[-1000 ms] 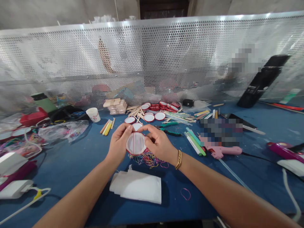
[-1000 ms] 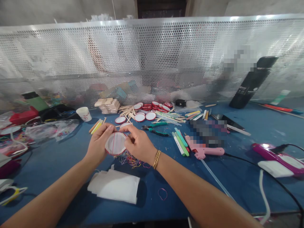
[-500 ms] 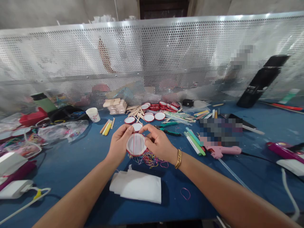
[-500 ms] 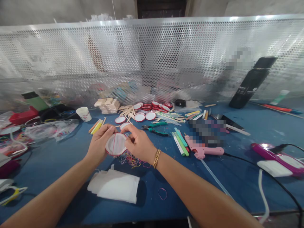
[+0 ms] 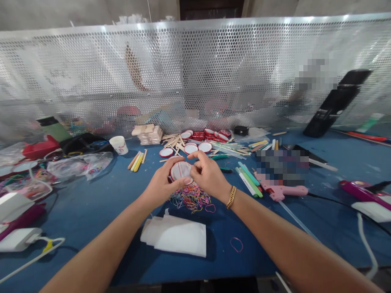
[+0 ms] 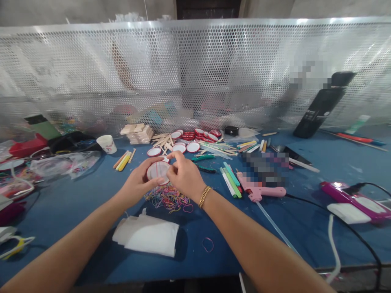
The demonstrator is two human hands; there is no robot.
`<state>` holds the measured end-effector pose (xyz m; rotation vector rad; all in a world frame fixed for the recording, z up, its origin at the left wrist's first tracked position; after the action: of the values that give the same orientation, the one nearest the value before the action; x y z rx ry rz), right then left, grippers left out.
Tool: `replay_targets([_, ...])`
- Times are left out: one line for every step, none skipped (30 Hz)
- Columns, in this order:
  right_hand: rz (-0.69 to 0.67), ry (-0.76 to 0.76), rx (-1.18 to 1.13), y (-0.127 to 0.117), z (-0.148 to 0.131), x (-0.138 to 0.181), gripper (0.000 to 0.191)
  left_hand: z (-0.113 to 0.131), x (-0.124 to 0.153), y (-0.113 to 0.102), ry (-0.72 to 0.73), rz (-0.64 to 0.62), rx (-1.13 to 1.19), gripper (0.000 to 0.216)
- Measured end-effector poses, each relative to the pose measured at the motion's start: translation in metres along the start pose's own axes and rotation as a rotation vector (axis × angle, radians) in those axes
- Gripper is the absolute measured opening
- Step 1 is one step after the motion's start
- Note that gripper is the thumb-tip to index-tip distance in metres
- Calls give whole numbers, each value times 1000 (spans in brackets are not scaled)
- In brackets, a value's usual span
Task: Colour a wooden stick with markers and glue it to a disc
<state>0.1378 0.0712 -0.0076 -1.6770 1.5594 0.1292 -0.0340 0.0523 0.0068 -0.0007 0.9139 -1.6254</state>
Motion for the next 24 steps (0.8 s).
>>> replay_targets([-5, 1, 4, -1, 0, -1, 31, 0, 0, 0, -6, -15, -34, 55])
replay_targets([-9, 0, 11, -2, 1, -1, 31, -1, 1, 1, -19, -23, -51, 55])
replay_targets([-9, 1, 26, -3, 2, -2, 30, -3, 1, 1, -35, -26, -48, 55])
replay_targets([0, 3, 52, -4, 4, -3, 30, -5, 1, 1, -52, -24, -30, 55])
replay_targets([20, 8, 92, -6, 6, -4, 30, -6, 0, 0, -66, -18, -4, 56])
replay_targets([45, 15, 143, -8, 9, -5, 30, -8, -1, -1, -77, -9, 21, 56])
replay_targets([70, 25, 201, -10, 12, -7, 30, -8, -2, -4, -82, 1, 37, 54])
replay_targets([90, 41, 261, -12, 16, -8, 30, -6, -3, -7, -82, 0, 41, 49])
replay_targets([101, 64, 316, -14, 21, -9, 30, -2, -5, -11, -79, -13, 30, 43])
replay_targets([101, 91, 364, -15, 25, -9, 30, 4, -5, -15, -73, -39, 11, 34])
replay_targets([93, 121, 405, -16, 28, -10, 30, 13, -5, -18, -68, -105, -8, 29])
replay_targets([80, 151, 438, -16, 32, -10, 30, 23, -3, -21, -65, -172, -29, 27])
replay_targets([67, 180, 465, -16, 34, -10, 30, 35, 0, -23, -57, -265, -54, 26])
replay_targets([52, 206, 489, -16, 36, -10, 29, 47, 5, -24, -29, -370, -91, 25])
replay_targets([38, 227, 509, -16, 37, -10, 29, 58, 12, -24, 4, -478, -136, 26])
replay_targets([26, 245, 525, -16, 38, -10, 28, 68, 21, -23, 31, -562, -183, 30])
replay_targets([17, 261, 538, -16, 38, -9, 27, 74, 30, -21, 44, -620, -236, 35])
replay_targets([11, 272, 548, -16, 38, -9, 27, 77, 40, -19, 52, -662, -286, 38])
replay_targets([9, 279, 556, -16, 38, -9, 26, 78, 50, -17, 53, -687, -331, 37])
replay_targets([9, 284, 561, -16, 37, -8, 26, 76, 58, -15, 53, -681, -374, 35])
replay_targets([10, 286, 563, -16, 37, -8, 25, 72, 66, -14, 48, -668, -417, 36])
replay_targets([10, 288, 564, -16, 36, -7, 24, 68, 73, -14, 41, -636, -444, 37])
replay_targets([8, 289, 564, -16, 36, -7, 24, 63, 79, -15, 32, -620, -449, 40])
replay_targets([3, 292, 563, -15, 36, -7, 24, 58, 85, -17, 26, -607, -446, 40])
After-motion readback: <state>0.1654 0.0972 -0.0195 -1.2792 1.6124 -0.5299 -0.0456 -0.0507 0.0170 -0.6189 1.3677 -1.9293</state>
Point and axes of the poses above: each hand's wrist, its own x-axis away from the middle knuckle, its own y-axis out of the palm, z = x × y, the point moved 2 cm from there along -x, towards the middle knuckle, and after that the axes turned 3 degrees about z, right-handed, at the moved point
